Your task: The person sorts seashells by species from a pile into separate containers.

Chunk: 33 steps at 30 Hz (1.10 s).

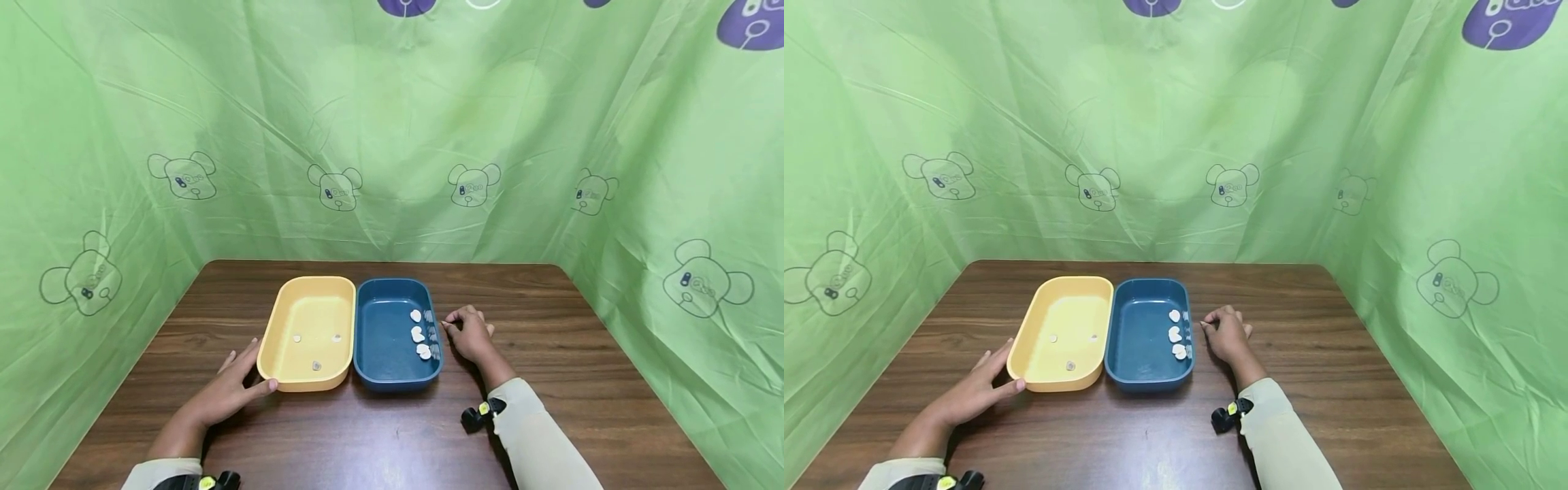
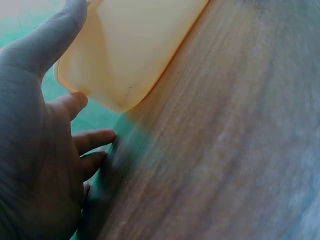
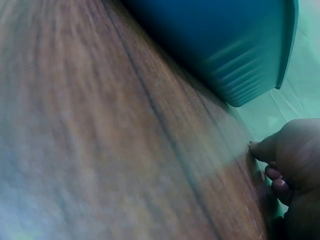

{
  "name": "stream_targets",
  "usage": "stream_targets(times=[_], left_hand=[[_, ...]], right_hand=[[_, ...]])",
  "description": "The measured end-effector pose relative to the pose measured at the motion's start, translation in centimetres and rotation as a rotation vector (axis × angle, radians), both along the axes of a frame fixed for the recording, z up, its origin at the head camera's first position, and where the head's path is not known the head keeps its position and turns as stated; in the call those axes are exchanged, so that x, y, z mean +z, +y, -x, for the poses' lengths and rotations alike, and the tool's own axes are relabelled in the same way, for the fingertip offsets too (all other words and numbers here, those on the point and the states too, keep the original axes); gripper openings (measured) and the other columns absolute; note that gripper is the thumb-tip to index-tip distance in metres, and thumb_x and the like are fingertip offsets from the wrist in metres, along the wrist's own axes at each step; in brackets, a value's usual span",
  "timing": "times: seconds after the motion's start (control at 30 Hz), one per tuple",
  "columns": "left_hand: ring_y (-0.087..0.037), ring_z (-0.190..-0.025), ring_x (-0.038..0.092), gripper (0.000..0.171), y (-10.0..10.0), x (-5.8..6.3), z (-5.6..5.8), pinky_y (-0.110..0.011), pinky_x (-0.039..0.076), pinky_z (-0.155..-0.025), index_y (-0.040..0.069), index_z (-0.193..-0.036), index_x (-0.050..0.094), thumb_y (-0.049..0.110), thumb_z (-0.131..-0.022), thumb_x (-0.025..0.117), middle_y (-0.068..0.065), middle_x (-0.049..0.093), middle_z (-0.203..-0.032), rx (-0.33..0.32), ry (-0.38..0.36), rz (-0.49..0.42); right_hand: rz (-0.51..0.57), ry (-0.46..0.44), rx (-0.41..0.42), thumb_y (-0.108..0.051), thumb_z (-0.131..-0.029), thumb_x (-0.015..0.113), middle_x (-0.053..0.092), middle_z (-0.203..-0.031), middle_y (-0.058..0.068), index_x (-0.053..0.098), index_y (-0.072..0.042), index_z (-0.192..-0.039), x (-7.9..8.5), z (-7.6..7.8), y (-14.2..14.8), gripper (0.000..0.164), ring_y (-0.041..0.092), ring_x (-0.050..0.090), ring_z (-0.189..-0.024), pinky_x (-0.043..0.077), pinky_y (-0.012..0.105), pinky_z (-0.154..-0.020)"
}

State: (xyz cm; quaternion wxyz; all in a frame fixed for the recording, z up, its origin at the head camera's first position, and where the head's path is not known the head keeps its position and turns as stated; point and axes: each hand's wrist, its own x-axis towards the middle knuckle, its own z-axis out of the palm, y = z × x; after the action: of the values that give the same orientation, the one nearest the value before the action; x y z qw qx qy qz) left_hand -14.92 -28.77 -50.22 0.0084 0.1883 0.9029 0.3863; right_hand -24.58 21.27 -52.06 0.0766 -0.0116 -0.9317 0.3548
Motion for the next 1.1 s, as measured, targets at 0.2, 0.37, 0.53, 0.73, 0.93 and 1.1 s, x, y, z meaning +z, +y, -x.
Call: stream_targets(times=[0.2, 0.37, 0.53, 0.73, 0.93, 1.1], left_hand=[[-0.069, -0.160, 0.016, 0.093, -0.02, -0.02, 0.07, -0.085, 0.002, -0.125, 0.010, -0.173, 0.029, 0.037, -0.098, 0.076, -0.037, 0.025, -0.175, 0.003, -0.015, 0.003], [-0.069, -0.160, 0.017, 0.094, -0.01, 0.02, 0.04, -0.085, 0.003, -0.126, 0.011, -0.174, 0.028, 0.037, -0.098, 0.077, -0.037, 0.026, -0.175, 0.000, -0.015, 0.006], [-0.069, -0.160, 0.017, 0.094, -0.03, -0.06, 0.01, -0.084, 0.002, -0.127, 0.010, -0.173, 0.029, 0.036, -0.098, 0.077, -0.037, 0.026, -0.175, 0.003, -0.016, 0.003], [-0.070, -0.159, 0.017, 0.093, -0.10, -0.06, -0.02, -0.085, 0.001, -0.126, 0.008, -0.173, 0.028, 0.036, -0.098, 0.076, -0.038, 0.025, -0.175, 0.004, -0.011, 0.001], [-0.070, -0.159, 0.017, 0.093, -0.14, -0.05, 0.00, -0.085, 0.002, -0.126, 0.009, -0.173, 0.028, 0.036, -0.099, 0.076, -0.038, 0.025, -0.174, 0.003, -0.005, 0.006], [-0.070, -0.159, 0.017, 0.093, -0.07, -0.05, 0.00, -0.086, 0.003, -0.125, 0.009, -0.173, 0.029, 0.036, -0.098, 0.077, -0.037, 0.026, -0.174, 0.003, 0.000, 0.010]], right_hand=[[0.019, 0.004, -0.011, -0.017, -0.104, 0.074, 0.068, -0.124, 0.014, 0.077, -0.008, -0.102, 0.02, -0.14, -0.09, 0.009, 0.037, 0.055, -0.125, 0.030, 0.062, -0.104], [0.012, 0.004, -0.016, -0.016, -0.104, 0.073, 0.068, -0.124, 0.014, 0.077, -0.009, -0.102, -0.12, -0.12, -0.04, 0.009, 0.038, 0.056, -0.126, 0.030, 0.062, -0.104], [0.017, -0.005, -0.016, -0.015, -0.106, 0.069, 0.066, -0.122, 0.014, 0.075, -0.009, -0.102, -0.09, 0.00, 0.02, 0.010, 0.037, 0.055, -0.126, 0.031, 0.061, -0.104], [0.028, -0.003, -0.024, -0.017, -0.110, 0.062, 0.065, -0.121, 0.014, 0.073, -0.008, -0.100, 0.02, 0.11, -0.02, 0.017, 0.037, 0.055, -0.128, 0.031, 0.060, -0.103], [0.052, 0.012, -0.035, -0.018, -0.110, 0.062, 0.066, -0.120, 0.015, 0.073, -0.008, -0.097, -0.08, 0.07, -0.08, 0.019, 0.038, 0.056, -0.129, 0.031, 0.061, -0.104], [0.084, 0.029, -0.047, -0.017, -0.109, 0.064, 0.067, -0.119, 0.016, 0.074, -0.007, -0.098, -0.27, 0.17, 0.06, 0.018, 0.039, 0.057, -0.128, 0.031, 0.062, -0.107]])
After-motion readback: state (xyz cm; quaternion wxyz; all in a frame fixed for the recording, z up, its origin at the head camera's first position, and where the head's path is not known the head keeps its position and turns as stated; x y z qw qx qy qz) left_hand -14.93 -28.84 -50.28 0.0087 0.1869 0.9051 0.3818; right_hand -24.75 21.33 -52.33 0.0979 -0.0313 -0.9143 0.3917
